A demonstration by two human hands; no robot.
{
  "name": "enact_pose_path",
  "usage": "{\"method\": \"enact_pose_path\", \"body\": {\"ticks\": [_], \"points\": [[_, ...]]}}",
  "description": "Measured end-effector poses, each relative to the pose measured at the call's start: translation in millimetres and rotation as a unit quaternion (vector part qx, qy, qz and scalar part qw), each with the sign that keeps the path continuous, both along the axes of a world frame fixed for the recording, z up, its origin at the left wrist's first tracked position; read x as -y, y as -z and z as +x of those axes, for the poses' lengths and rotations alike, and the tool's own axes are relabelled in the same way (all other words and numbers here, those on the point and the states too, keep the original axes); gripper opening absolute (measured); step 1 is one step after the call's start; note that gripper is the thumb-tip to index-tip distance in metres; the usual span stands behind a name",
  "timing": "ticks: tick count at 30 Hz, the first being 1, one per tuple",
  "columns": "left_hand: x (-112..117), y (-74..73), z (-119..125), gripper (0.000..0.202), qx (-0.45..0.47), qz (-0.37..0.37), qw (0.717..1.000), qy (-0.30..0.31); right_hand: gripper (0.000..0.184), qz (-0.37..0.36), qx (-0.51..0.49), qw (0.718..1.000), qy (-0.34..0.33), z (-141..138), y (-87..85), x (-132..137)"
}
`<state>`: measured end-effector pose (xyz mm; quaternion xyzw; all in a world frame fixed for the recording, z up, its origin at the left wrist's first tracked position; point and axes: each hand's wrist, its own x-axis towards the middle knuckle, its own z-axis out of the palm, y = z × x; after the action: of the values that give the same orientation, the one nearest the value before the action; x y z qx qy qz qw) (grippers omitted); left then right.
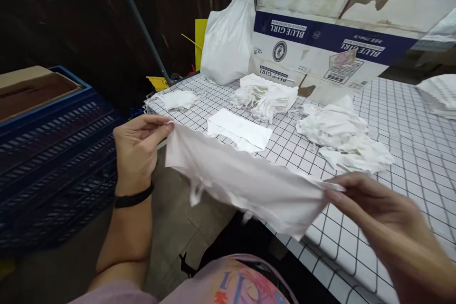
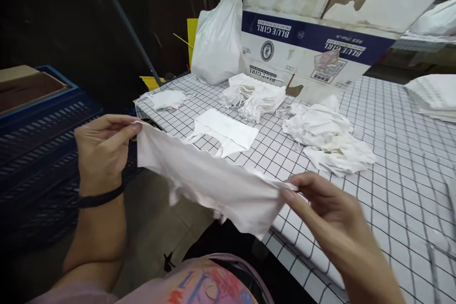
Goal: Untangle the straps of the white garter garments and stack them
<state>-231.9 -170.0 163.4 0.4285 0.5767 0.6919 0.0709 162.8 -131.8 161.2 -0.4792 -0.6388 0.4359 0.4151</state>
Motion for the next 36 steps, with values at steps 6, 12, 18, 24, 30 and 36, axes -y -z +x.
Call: {"method": "enact_pose_path", "body": {"ticks": [6,12,18,24,30,36], "points": [[-111,47.5,-60,0.022,-0.040,-0.126,0.990,0.042,0.039,-0.164,-0.070,0.981,-0.079,-77,70.5,-112],[-246,115.3,-76,0.010,-0.095,-0.289,0.951,0.053,0.036,-0.186,-0.017,0.982,0.004,-103,138.5,-194],[-284,137.9,-79,0.019,-0.106,-0.312,0.941,0.077,0.028,-0.112,0.091,0.988,0.048,-105,143.2,-221],[-302,148.1,-78,0.018,-0.110,-0.341,0.931,0.072,0.023,-0.045,0.194,0.978,0.060,-107,152.4,-242],[-304,151.5,-78,0.020,-0.110,-0.351,0.929,0.045,0.028,-0.061,0.212,0.974,0.055,-108,152.4,-243],[-305,153.4,-82,0.023,-0.118,-0.352,0.927,0.040,0.028,-0.065,0.199,0.975,0.068,-111,152.5,-241]]}}
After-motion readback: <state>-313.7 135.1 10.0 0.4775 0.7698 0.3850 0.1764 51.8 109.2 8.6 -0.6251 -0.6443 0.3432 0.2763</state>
